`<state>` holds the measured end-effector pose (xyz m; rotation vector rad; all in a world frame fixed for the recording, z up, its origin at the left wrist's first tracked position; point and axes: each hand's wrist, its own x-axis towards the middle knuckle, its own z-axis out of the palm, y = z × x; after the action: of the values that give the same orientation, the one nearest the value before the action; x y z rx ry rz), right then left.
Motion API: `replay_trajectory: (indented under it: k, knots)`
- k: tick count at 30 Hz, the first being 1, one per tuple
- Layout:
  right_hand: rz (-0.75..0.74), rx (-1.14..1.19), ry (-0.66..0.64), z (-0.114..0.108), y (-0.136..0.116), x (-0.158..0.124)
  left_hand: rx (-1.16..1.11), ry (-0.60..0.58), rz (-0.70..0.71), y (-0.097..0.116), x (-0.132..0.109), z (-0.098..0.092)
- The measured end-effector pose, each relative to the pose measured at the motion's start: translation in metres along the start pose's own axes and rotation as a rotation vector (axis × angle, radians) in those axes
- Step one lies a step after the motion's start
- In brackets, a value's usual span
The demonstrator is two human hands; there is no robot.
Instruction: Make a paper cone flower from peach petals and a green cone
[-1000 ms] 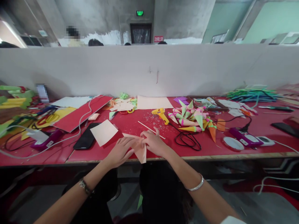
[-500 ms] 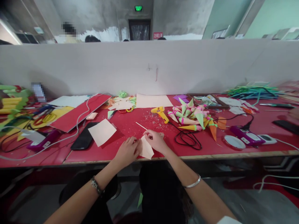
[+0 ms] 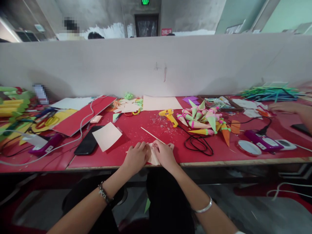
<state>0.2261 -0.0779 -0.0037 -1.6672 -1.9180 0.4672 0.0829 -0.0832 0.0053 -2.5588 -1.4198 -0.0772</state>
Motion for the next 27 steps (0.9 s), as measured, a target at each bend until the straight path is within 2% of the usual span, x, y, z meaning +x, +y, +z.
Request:
replay_trajectory:
  k: [5, 8, 14, 27]
  knots:
    - [0.025, -0.102, 0.046, -0.003, 0.002, -0.007, 0.022, -0.004, 0.011, 0.004, 0.0, -0.003]
    - [0.083, -0.05, 0.047, -0.005, 0.001, -0.012, 0.031, -0.029, 0.009, 0.005, 0.001, -0.005]
    - [0.119, 0.164, -0.109, -0.009, -0.006, -0.024, 0.035, -0.015, 0.003, 0.005, 0.0, -0.005]
    - [0.138, -0.05, -0.02, -0.023, 0.011, -0.048, 0.014, -0.056, -0.005, 0.004, 0.001, -0.002]
